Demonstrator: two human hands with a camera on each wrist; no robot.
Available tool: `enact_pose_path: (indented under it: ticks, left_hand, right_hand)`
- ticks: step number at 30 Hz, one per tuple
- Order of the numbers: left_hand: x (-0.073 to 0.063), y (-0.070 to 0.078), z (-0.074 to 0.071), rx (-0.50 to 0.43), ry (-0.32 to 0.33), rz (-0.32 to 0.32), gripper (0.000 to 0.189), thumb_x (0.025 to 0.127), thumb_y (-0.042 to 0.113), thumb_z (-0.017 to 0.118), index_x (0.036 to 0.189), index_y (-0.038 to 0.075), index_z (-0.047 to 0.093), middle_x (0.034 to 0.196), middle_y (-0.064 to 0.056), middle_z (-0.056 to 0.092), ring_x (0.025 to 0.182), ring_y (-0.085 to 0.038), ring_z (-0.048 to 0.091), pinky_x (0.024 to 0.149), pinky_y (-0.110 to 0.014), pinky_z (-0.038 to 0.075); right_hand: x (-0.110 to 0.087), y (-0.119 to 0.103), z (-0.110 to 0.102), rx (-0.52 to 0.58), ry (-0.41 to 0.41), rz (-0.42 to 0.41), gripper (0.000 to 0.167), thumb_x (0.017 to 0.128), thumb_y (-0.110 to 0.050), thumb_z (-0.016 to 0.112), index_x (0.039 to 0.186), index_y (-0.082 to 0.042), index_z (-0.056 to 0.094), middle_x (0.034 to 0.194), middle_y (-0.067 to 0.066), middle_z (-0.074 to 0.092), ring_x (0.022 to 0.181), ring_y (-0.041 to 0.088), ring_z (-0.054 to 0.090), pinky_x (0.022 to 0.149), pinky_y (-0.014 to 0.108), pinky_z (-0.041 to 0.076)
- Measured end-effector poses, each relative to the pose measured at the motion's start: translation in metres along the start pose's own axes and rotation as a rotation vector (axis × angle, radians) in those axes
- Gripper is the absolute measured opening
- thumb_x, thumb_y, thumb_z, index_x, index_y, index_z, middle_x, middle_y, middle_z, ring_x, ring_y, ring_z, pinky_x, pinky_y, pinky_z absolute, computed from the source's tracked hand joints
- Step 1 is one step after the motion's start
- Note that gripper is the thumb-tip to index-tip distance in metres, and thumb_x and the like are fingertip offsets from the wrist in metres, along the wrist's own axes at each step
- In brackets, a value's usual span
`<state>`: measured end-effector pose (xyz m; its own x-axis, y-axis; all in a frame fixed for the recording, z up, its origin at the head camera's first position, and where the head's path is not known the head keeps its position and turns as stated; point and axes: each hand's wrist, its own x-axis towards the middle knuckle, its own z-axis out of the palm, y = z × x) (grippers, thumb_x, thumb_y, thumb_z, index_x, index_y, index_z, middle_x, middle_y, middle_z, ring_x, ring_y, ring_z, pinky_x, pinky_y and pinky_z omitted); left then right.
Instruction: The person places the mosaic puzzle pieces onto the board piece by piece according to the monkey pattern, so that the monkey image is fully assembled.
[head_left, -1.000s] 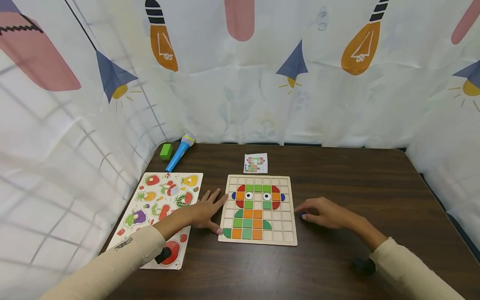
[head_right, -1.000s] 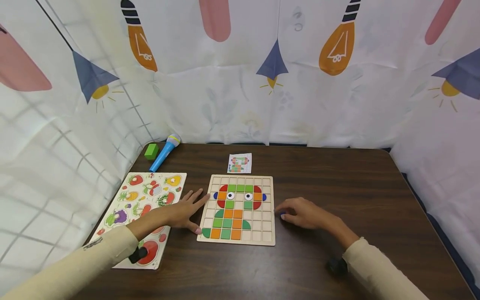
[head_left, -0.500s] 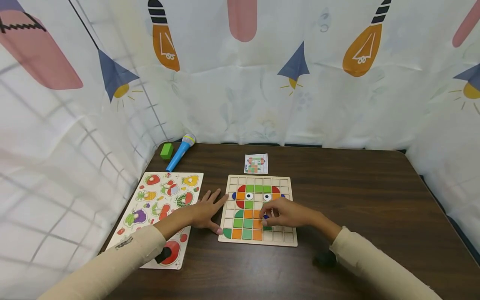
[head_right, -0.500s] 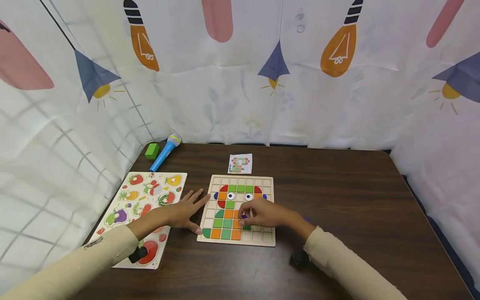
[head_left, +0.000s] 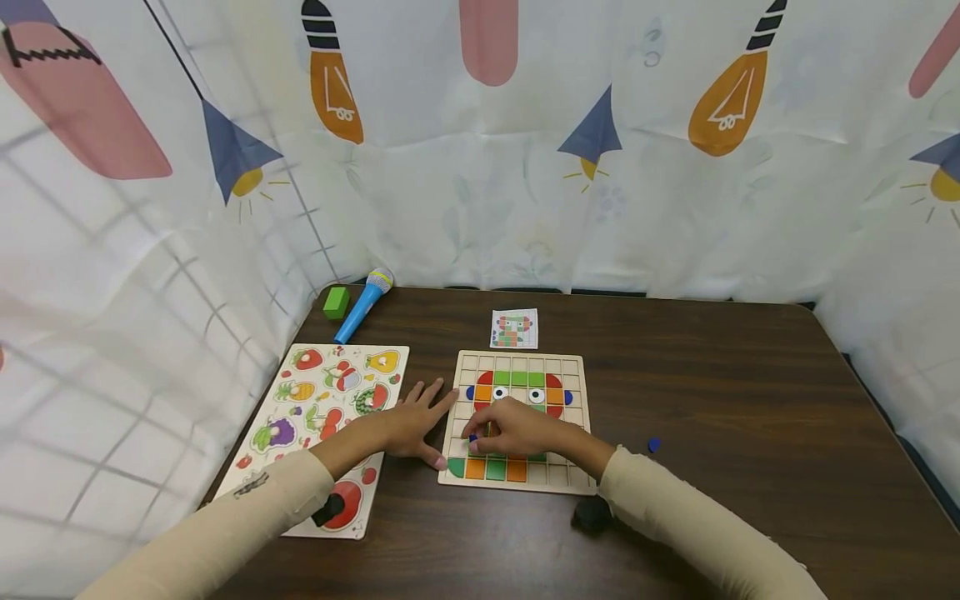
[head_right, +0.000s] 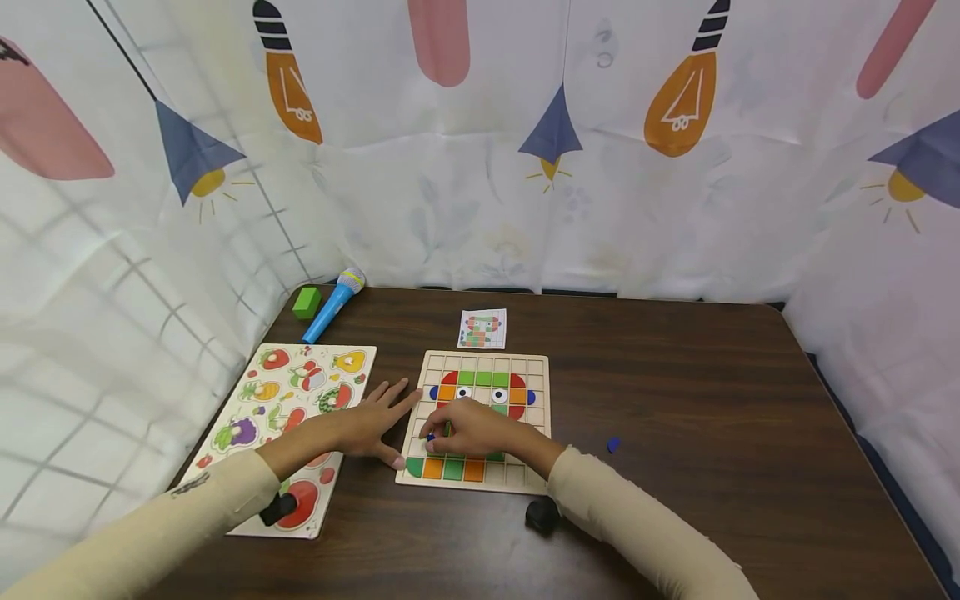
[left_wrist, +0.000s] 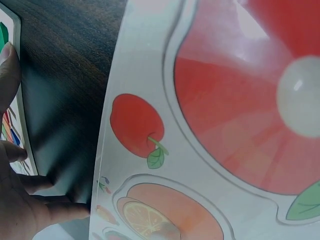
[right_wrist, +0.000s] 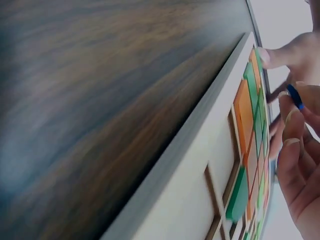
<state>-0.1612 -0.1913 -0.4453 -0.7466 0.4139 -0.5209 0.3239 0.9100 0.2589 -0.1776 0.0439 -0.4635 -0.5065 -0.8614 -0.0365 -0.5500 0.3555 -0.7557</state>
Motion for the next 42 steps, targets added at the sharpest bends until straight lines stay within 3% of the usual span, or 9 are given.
enact_pose_path:
  ticks: [9, 16, 34, 42]
  left_hand:
    - [-0.001, 0.0, -0.001, -0.007, 0.005, 0.009, 0.111, 0.08, 0.057, 0.077, 0.162, 0.015, 0.016, 0.167, -0.023, 0.006, 0.151, -0.054, 0.007, 0.114, -0.07, 0.025]
    - [-0.001, 0.0, -0.002, -0.009, 0.001, 0.011, 0.111, 0.08, 0.057, 0.078, 0.162, 0.015, 0.016, 0.167, -0.023, 0.006, 0.15, -0.055, 0.007, 0.114, -0.069, 0.026]
    - [-0.001, 0.0, -0.001, -0.016, 0.0, 0.009, 0.111, 0.08, 0.057, 0.077, 0.162, 0.016, 0.016, 0.168, -0.023, 0.005, 0.151, -0.054, 0.006, 0.114, -0.069, 0.025]
    - [-0.002, 0.001, -0.002, -0.02, -0.003, 0.005, 0.111, 0.08, 0.057, 0.078, 0.162, 0.016, 0.015, 0.168, -0.022, 0.004, 0.151, -0.054, 0.005, 0.115, -0.068, 0.024]
  right_hand:
    - [0.019, -0.002, 0.016, -0.097, 0.022, 0.075, 0.02, 0.094, -0.031, 0.072, 0.108, -0.017, 0.075, 0.077, -0.014, 0.062, 0.074, 0.001, 0.054, 0.071, 0.017, 0.046]
    - [0.022, -0.002, 0.022, -0.19, 0.07, 0.072, 0.02, 0.092, -0.032, 0.075, 0.106, -0.018, 0.078, 0.08, -0.013, 0.064, 0.076, 0.003, 0.055, 0.071, 0.018, 0.045]
    - [0.019, -0.005, 0.02, -0.217, 0.081, 0.118, 0.025, 0.089, -0.036, 0.078, 0.107, -0.02, 0.077, 0.084, -0.013, 0.063, 0.077, 0.003, 0.056, 0.071, 0.02, 0.047]
    - [0.016, -0.008, 0.013, -0.258, 0.07, 0.148, 0.008, 0.088, -0.029, 0.076, 0.093, -0.024, 0.074, 0.08, -0.014, 0.06, 0.074, 0.003, 0.054, 0.065, 0.022, 0.045]
